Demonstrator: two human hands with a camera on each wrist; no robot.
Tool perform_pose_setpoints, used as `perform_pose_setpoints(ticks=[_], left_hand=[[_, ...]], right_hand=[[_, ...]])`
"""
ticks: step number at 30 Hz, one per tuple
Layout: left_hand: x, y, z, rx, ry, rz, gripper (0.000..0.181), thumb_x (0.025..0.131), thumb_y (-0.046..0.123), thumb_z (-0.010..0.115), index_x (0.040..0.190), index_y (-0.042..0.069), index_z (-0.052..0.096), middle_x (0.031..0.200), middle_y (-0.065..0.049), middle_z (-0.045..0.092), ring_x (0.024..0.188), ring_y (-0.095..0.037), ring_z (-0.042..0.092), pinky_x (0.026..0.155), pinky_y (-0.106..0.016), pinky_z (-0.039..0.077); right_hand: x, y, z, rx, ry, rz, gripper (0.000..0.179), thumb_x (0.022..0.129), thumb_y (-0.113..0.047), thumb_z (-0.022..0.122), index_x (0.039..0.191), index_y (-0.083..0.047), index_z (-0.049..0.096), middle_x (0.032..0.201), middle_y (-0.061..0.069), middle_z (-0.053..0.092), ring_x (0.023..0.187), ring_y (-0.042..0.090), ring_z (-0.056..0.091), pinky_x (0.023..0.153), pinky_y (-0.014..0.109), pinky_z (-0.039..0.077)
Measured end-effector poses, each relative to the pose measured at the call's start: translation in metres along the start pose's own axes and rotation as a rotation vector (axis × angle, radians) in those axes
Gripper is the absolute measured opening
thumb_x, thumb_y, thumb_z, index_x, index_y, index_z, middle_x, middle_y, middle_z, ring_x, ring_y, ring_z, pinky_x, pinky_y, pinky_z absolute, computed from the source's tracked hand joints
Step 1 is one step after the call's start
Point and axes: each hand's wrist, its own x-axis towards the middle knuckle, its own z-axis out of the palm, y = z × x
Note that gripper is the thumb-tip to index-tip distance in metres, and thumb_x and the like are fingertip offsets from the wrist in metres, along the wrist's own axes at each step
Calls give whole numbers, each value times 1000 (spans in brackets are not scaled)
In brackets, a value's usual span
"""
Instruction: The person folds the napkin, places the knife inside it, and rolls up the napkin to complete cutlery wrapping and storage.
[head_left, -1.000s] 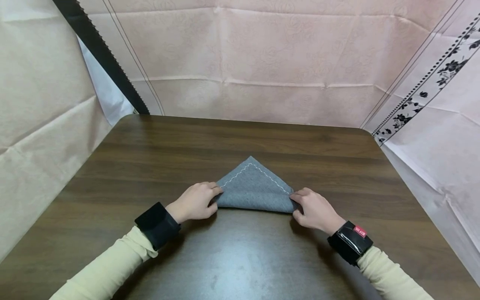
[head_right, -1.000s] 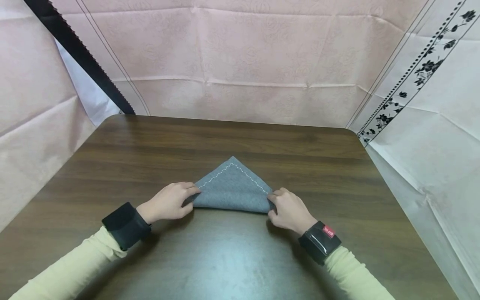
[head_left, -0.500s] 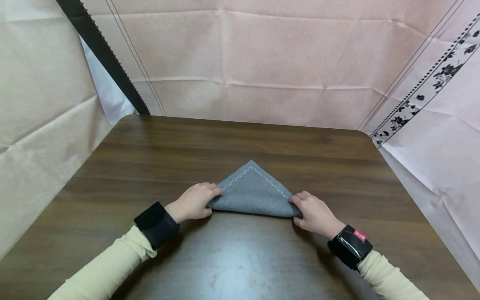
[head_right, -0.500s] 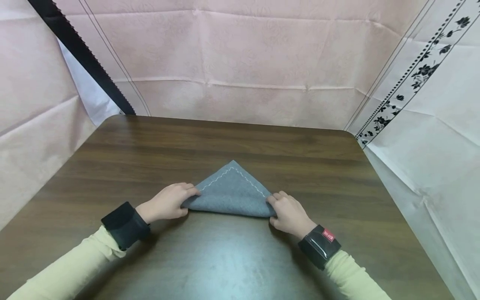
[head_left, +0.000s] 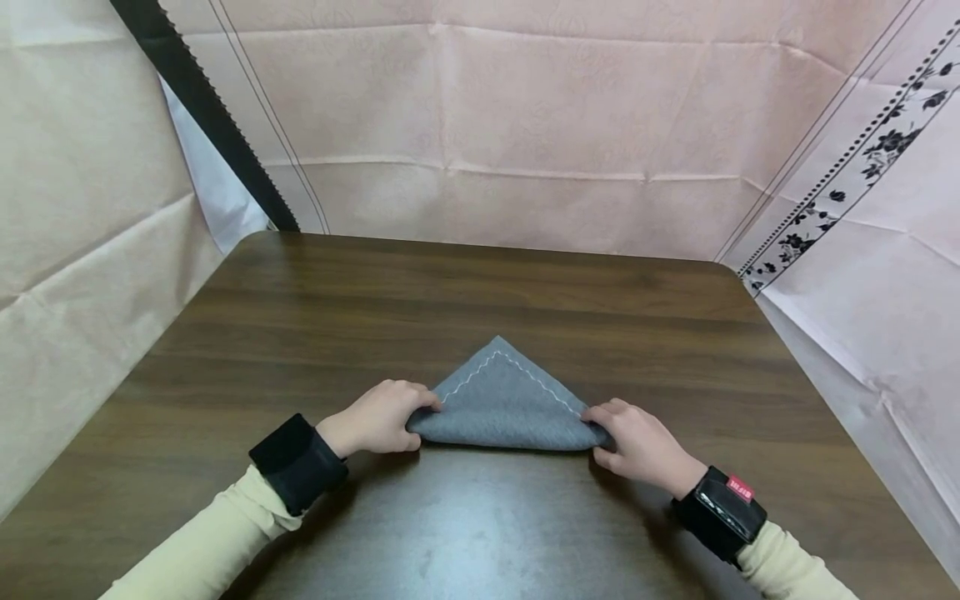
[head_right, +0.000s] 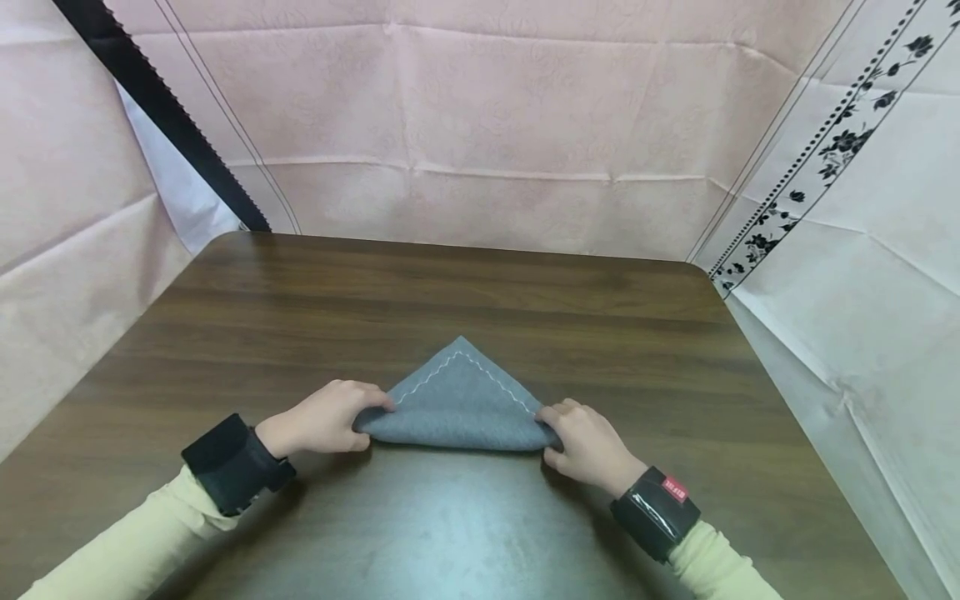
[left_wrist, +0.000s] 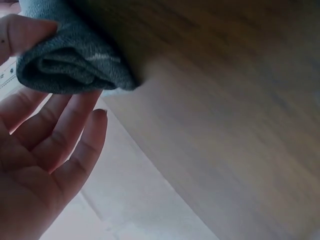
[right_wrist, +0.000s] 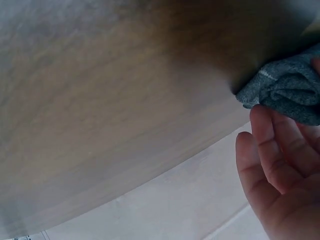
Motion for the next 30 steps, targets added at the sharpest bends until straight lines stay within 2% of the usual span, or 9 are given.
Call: perform_pose_setpoints(ticks=[6,10,14,17,19,21,30], left_hand=[[-1,-5,-3,-110,-10,22,30,69,7,62,99,8,65,93,1,64,75,-9,54,69,-30,47],[1,-13,-5,-209,-27,12,26,74,6,57,99,8,65,89,3,64,63,-3,48,62,-25,44],[6,-20,-6,-274,-27,-17,25,77,4,52,100,7,62,84,5,62,59,-3,43,58,-23,40],[9,-24,-6,-315,-22,-47,23,80,4,49,100,7,59,68,8,51,53,-3,37,54,-23,35],[12,-26,-6,-336,-19,-68,22,81,3,47,100,7,58,62,9,40,50,-4,33,52,-23,32],[14,-29,-5,-341,-14,-84,22,82,3,46,101,6,58,61,8,35,50,-5,32,53,-23,31],[23,-35,-3,-235,24,-115,25,81,4,44,99,1,62,65,4,45,50,-6,34,53,-24,33]], right_hand=[[-2,1,-6,54,-39,-21,32,75,-10,67,105,-2,63,96,5,62,87,15,56,70,34,49],[0,6,-10,151,-64,-29,31,78,-8,64,108,-1,61,96,3,61,76,7,49,65,28,45],[5,14,-11,267,-85,-22,30,82,-5,59,112,0,57,73,-5,52,57,1,37,53,23,37],[9,20,-9,337,-85,9,29,85,-5,54,113,1,56,60,-9,39,48,-1,32,47,21,34],[12,24,-8,356,-74,38,28,86,-5,53,113,1,56,58,-11,38,47,-1,33,47,21,34],[14,26,-6,354,-63,68,26,86,-7,52,111,0,57,58,-11,38,47,0,34,47,22,34],[25,29,-4,318,-47,144,25,90,-11,51,110,1,58,56,-9,38,46,2,34,46,24,33]])
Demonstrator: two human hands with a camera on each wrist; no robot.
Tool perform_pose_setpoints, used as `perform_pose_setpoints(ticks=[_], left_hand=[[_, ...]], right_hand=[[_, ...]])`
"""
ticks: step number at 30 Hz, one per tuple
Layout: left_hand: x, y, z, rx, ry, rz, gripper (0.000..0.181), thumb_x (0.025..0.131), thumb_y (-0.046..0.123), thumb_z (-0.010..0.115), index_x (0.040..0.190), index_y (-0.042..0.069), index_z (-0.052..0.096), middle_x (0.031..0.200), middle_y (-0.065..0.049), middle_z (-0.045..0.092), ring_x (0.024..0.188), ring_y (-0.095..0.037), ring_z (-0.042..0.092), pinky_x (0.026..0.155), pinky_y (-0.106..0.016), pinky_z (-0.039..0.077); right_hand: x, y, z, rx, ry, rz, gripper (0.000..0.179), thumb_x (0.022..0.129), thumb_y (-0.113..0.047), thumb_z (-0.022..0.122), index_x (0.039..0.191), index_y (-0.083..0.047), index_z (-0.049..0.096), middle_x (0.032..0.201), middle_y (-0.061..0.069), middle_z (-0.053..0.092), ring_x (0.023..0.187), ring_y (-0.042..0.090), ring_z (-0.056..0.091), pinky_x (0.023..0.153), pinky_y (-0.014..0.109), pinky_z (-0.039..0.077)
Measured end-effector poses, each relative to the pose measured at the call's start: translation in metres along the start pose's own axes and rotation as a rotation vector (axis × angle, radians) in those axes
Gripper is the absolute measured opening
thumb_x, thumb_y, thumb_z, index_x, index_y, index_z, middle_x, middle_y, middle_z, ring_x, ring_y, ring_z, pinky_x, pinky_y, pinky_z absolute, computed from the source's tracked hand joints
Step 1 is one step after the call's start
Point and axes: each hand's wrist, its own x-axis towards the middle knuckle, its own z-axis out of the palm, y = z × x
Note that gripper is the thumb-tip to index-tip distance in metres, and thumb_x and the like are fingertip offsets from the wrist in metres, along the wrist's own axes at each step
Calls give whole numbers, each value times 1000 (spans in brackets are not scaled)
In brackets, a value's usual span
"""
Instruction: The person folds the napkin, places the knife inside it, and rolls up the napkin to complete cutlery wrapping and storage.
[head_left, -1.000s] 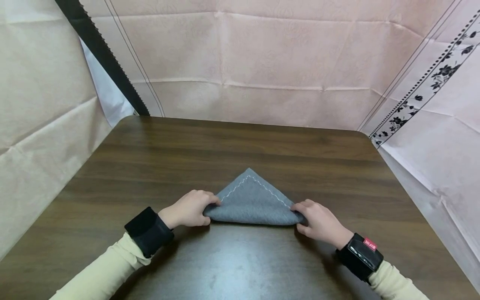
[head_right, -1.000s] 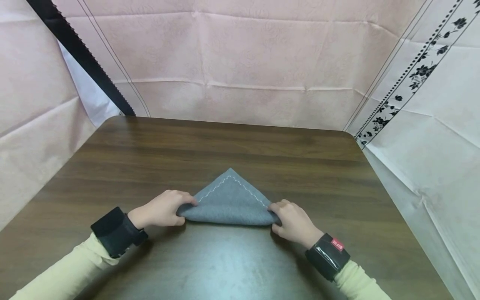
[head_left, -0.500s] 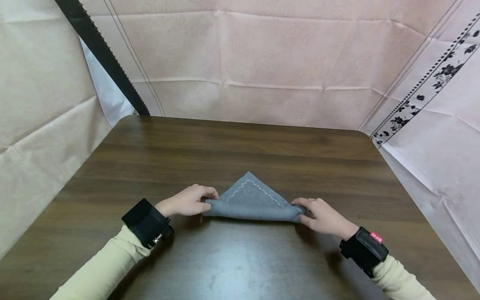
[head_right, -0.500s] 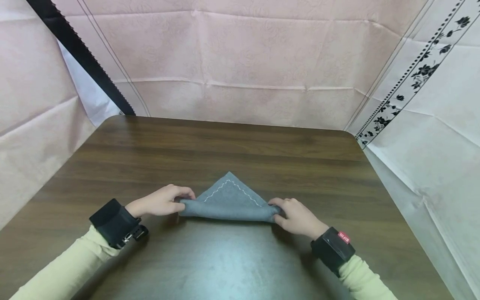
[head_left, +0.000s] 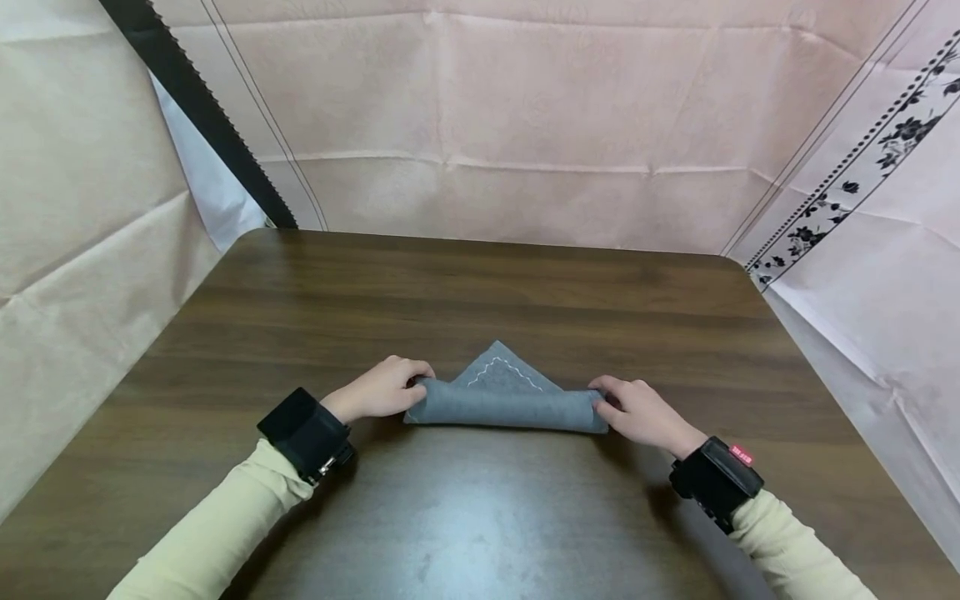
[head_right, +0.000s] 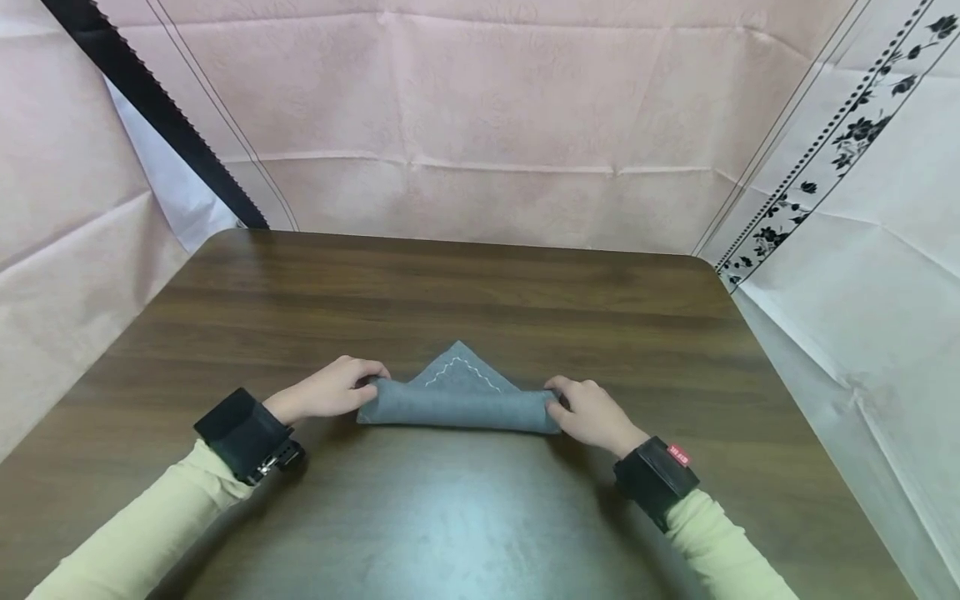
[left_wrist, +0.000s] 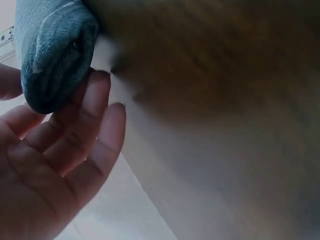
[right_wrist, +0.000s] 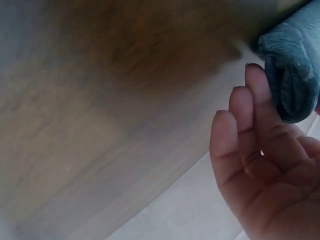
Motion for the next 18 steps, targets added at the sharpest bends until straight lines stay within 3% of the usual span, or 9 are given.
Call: perform_pose_setpoints(ticks=[6,12,15,18], left_hand=[[5,3,-1,81,-6,-100,27,83,6,48,105,0,62,73,-1,52,50,-9,37,49,-24,32],[8,6,0,216,13,-193,24,84,12,54,105,4,63,93,-6,59,69,-15,47,54,-28,40],[10,7,1,282,66,-149,21,82,10,58,102,5,62,93,-7,58,75,-17,51,58,-30,45],[11,10,3,360,171,-1,19,78,3,62,96,7,63,89,-5,57,77,-18,52,61,-32,45]], right_hand=[[7,2,1,-40,3,56,25,89,-12,52,109,2,59,60,-6,47,50,5,41,49,26,37],[15,5,5,-124,28,98,24,88,-14,54,105,2,61,65,-4,52,53,7,44,50,27,40],[17,5,8,-181,57,100,21,87,-14,55,102,0,62,69,-2,54,56,8,45,51,28,41],[17,1,11,-263,147,42,19,83,-12,60,98,-1,63,77,3,56,65,14,50,55,32,45]])
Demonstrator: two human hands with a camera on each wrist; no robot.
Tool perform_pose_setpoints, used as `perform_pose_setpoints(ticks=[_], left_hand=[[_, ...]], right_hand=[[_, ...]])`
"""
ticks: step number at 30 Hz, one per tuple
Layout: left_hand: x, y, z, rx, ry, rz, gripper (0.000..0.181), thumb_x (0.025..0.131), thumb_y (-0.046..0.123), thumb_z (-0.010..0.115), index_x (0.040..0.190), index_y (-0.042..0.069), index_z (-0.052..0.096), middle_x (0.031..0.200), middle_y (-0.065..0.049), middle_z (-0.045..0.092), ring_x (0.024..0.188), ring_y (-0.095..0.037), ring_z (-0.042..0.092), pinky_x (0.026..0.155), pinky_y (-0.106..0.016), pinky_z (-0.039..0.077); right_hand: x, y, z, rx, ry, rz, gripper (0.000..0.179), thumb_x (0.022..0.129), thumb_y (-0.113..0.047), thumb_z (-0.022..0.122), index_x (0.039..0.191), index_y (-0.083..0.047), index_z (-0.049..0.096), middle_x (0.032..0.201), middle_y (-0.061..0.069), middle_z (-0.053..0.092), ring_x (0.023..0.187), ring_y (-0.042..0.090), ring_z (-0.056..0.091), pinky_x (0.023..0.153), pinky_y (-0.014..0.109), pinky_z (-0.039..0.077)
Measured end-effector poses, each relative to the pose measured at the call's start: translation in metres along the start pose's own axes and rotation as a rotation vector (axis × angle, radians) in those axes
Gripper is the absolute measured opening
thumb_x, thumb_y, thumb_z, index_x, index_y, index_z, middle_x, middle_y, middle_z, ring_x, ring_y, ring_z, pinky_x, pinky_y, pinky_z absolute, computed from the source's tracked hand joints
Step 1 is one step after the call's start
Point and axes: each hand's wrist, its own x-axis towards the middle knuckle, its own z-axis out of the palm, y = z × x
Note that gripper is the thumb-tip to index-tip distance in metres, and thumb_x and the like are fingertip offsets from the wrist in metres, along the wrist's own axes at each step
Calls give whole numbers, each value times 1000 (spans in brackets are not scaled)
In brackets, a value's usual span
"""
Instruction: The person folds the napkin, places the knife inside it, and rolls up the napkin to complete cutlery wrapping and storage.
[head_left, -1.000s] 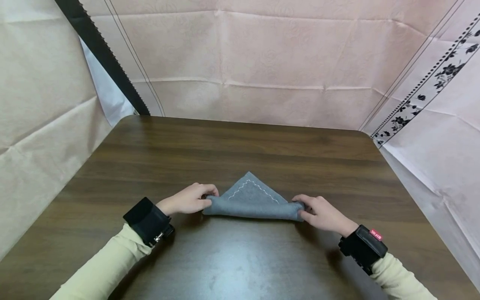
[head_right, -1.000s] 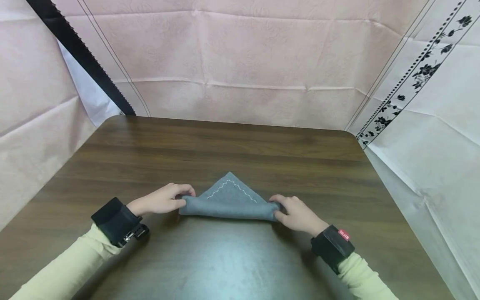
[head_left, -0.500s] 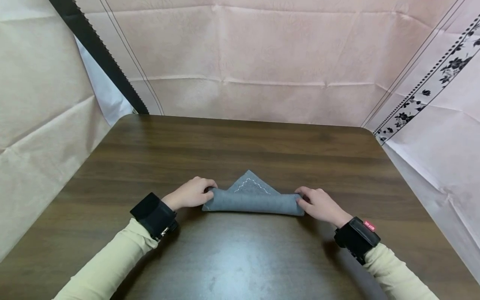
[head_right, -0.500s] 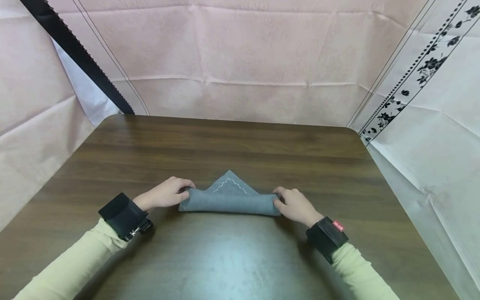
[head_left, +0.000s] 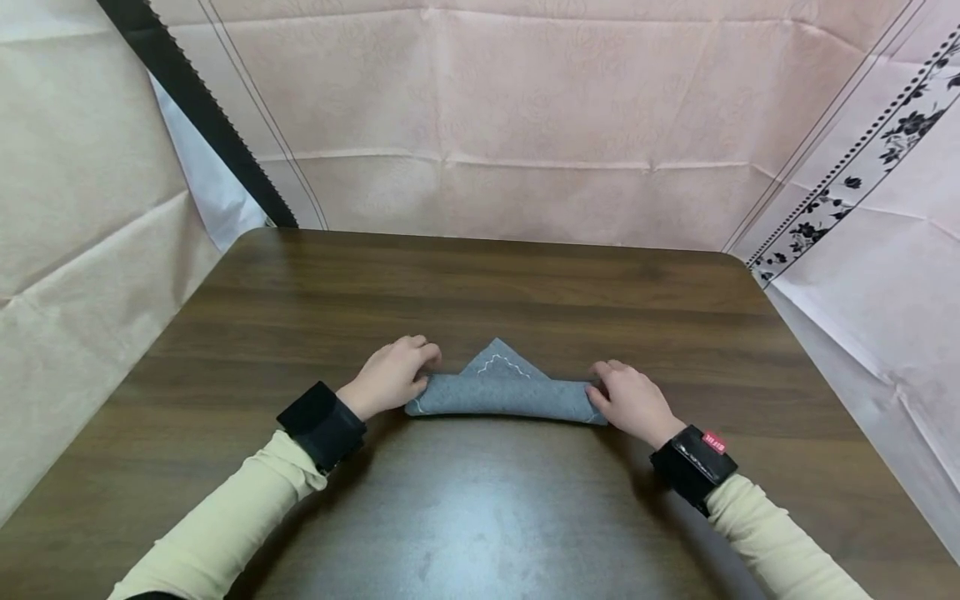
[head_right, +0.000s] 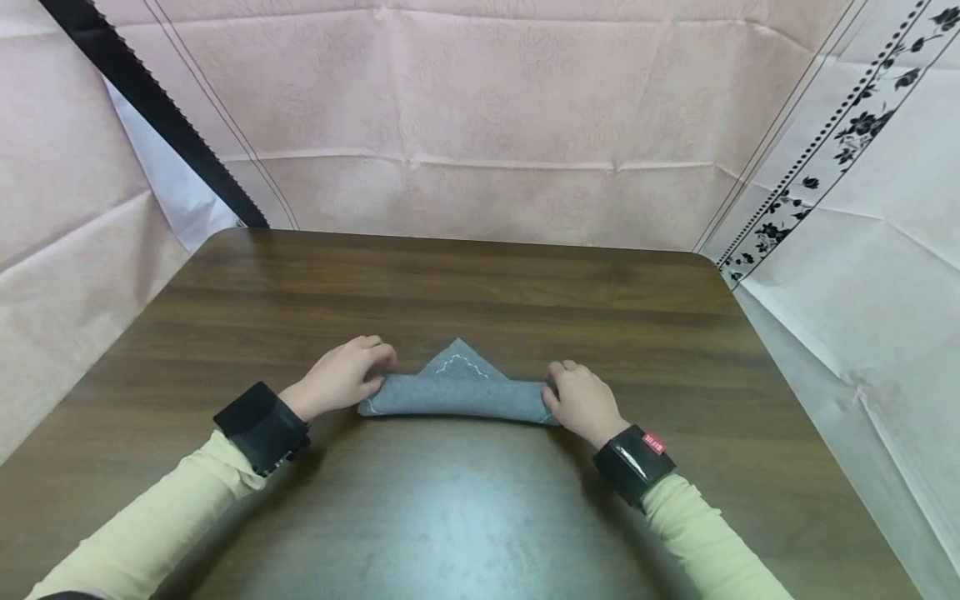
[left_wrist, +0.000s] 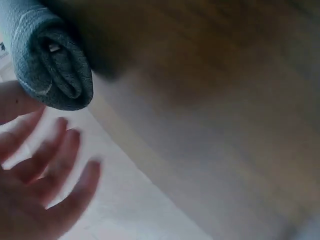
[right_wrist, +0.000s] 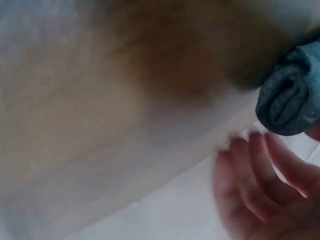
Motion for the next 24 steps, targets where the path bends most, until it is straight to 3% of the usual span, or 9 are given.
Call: perform_pose_setpoints(ticks=[3,6,9,14,19,24], left_hand=[[0,6,-2,12,113,118,19,75,-3,63,90,8,65,84,-3,59,77,-18,52,65,-34,45],[-2,12,-4,-39,133,157,18,76,-4,62,90,7,66,85,-3,61,79,-17,54,69,-35,46],[-6,19,-3,-47,69,161,20,79,1,61,98,4,66,94,-6,62,86,-18,55,74,-35,48],[-12,24,3,71,-90,158,47,77,16,68,120,0,54,110,-12,54,95,-24,52,77,-35,48],[-12,24,5,118,-130,149,58,71,9,72,124,0,50,109,-12,53,93,-25,52,77,-34,48],[-17,24,2,45,-166,143,55,71,4,69,122,-1,50,107,-12,56,90,-23,55,77,-36,47]], right_hand=[[-3,-6,-3,-39,103,-70,19,80,-9,63,98,-1,63,88,7,58,79,20,53,63,37,48],[-8,-11,-6,-19,160,-153,20,78,-6,64,97,-2,64,95,7,59,88,22,53,69,39,48],[-12,-14,-6,-3,152,-227,22,77,-9,66,98,-3,64,97,7,60,89,21,54,71,39,48],[-15,-13,1,-56,74,-263,40,72,-18,73,107,-2,61,104,9,60,94,22,54,76,40,48],[-14,-14,5,-71,38,-266,47,67,-10,74,110,-1,57,105,9,58,95,23,52,78,39,47],[-19,-15,4,-42,4,-279,45,68,-7,72,110,-2,56,104,7,58,93,20,52,75,37,48]])
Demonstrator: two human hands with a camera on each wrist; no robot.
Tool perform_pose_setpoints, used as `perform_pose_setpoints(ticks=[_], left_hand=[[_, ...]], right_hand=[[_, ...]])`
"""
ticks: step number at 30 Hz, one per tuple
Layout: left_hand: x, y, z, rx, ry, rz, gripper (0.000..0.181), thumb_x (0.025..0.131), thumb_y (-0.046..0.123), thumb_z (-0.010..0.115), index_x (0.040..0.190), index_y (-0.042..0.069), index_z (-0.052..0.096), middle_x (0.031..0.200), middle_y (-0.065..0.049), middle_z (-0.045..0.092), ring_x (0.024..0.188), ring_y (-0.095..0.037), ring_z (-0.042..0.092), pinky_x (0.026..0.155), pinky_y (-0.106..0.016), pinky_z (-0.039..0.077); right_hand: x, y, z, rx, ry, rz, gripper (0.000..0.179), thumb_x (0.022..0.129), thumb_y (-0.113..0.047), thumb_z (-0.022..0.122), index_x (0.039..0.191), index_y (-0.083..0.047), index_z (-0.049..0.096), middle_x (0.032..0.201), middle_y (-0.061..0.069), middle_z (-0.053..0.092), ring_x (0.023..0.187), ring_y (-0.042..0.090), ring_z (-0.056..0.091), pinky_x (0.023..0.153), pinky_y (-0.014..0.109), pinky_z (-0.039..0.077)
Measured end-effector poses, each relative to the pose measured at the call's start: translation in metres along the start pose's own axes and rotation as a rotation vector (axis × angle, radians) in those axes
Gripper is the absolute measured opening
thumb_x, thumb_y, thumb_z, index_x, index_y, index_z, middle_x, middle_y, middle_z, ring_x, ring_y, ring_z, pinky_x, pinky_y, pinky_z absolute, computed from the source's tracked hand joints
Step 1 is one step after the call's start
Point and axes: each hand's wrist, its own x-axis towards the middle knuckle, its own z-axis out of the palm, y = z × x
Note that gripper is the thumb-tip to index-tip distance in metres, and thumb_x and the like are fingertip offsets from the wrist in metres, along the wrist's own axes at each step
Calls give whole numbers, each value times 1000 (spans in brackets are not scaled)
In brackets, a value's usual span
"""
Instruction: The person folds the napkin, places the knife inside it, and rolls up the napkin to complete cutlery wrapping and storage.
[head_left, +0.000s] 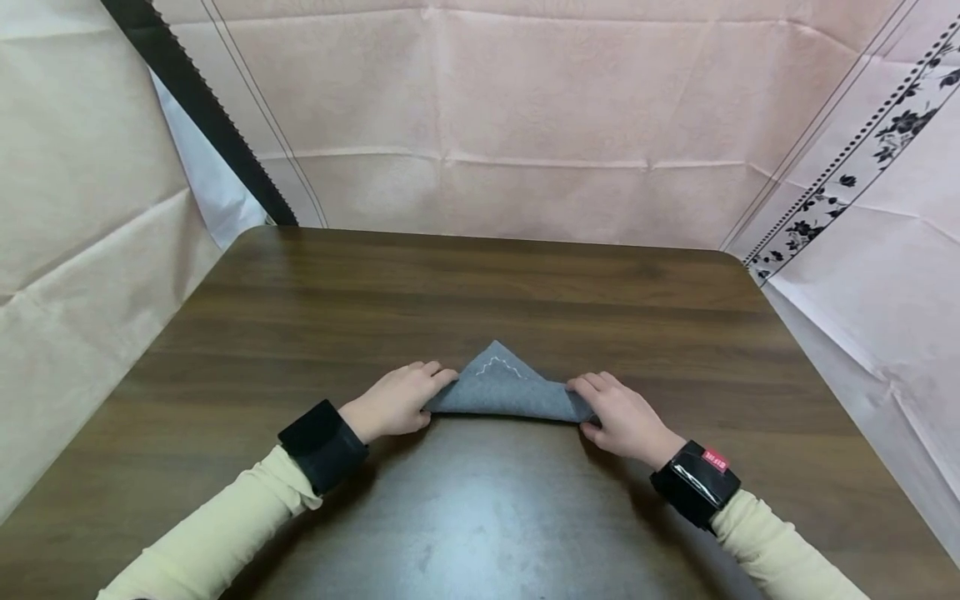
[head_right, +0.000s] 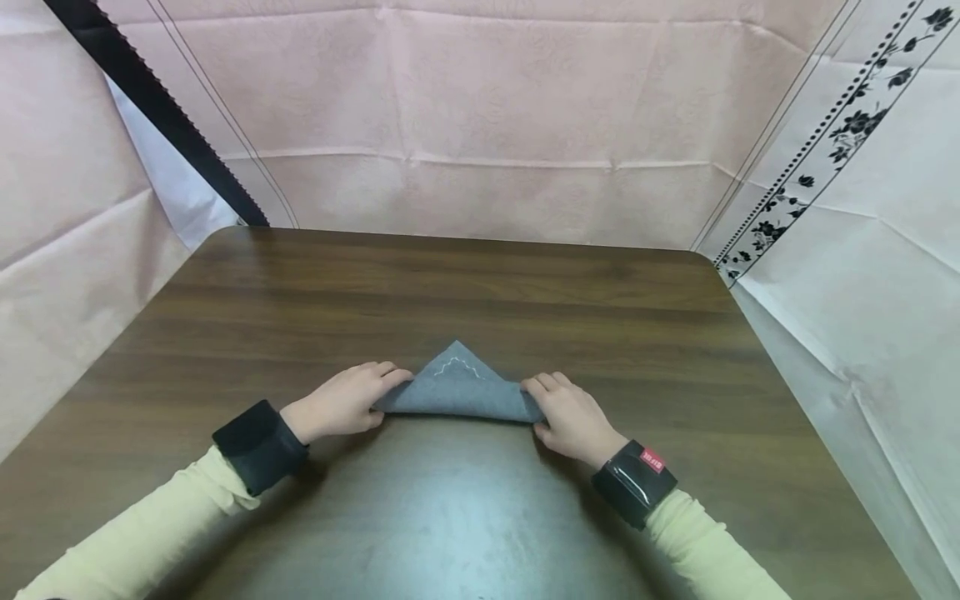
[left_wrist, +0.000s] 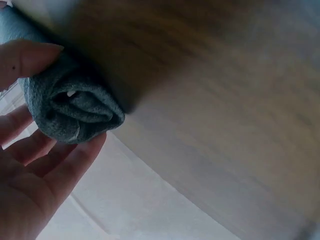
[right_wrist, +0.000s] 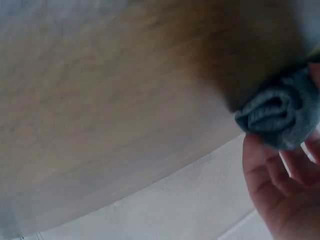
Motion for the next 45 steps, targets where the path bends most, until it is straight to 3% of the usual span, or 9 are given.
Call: perform_pose_setpoints(ticks=[6,15,18,23,29,33,38,42,45], left_hand=[[-8,-1,-9,-196,-59,-2,43,70,1,62,113,4,53,106,-7,60,87,-15,55,75,-33,47],[-12,-10,-22,-367,-189,57,34,74,7,65,107,4,60,101,-3,60,87,-13,55,75,-31,47],[-8,-18,-24,-413,-209,71,33,76,9,66,108,4,61,102,-3,57,87,-14,53,75,-31,46],[-1,-32,-26,-474,-218,56,30,82,9,61,111,3,60,104,-3,59,87,-12,52,77,-32,45],[3,-44,-21,-511,-157,37,26,88,5,54,114,4,56,109,-5,59,98,-14,53,85,-37,44],[6,-47,-18,-487,-100,19,23,88,3,52,110,5,58,106,-4,60,98,-14,54,84,-36,45],[14,-46,-15,-363,-34,-15,18,87,2,53,102,6,63,98,-3,63,89,-13,57,78,-33,47],[23,-43,-11,-217,-15,-81,15,86,3,54,96,8,65,92,-3,63,82,-14,56,72,-33,48],[22,-32,-10,-19,67,-76,18,82,0,56,95,8,66,88,-4,61,78,-17,57,66,-32,49]], right_hand=[[-8,-3,-12,118,-97,-20,42,74,-11,68,114,-4,56,104,4,59,92,15,53,75,36,47],[-6,3,-22,340,-195,-70,39,78,-8,63,116,-3,55,106,1,61,85,6,53,70,29,47],[-2,11,-21,399,-186,-71,37,80,-7,63,116,-1,55,106,4,61,87,8,54,66,28,47],[7,24,-17,455,-152,-2,34,85,-7,59,117,2,54,109,11,61,92,13,56,70,29,49],[21,32,-14,412,-75,37,27,88,-9,57,112,3,57,103,12,62,87,15,58,70,34,49],[31,35,-12,373,-71,56,25,89,-9,54,110,4,58,101,13,62,85,16,57,71,36,49],[42,40,-6,274,-83,76,21,90,-8,52,106,3,60,100,12,61,88,20,57,75,39,47],[50,43,1,173,-74,78,16,90,-8,52,98,-1,63,96,10,61,91,23,56,78,42,46],[53,38,5,91,-9,59,15,87,-7,54,97,-2,64,97,11,61,92,25,56,79,42,46]])
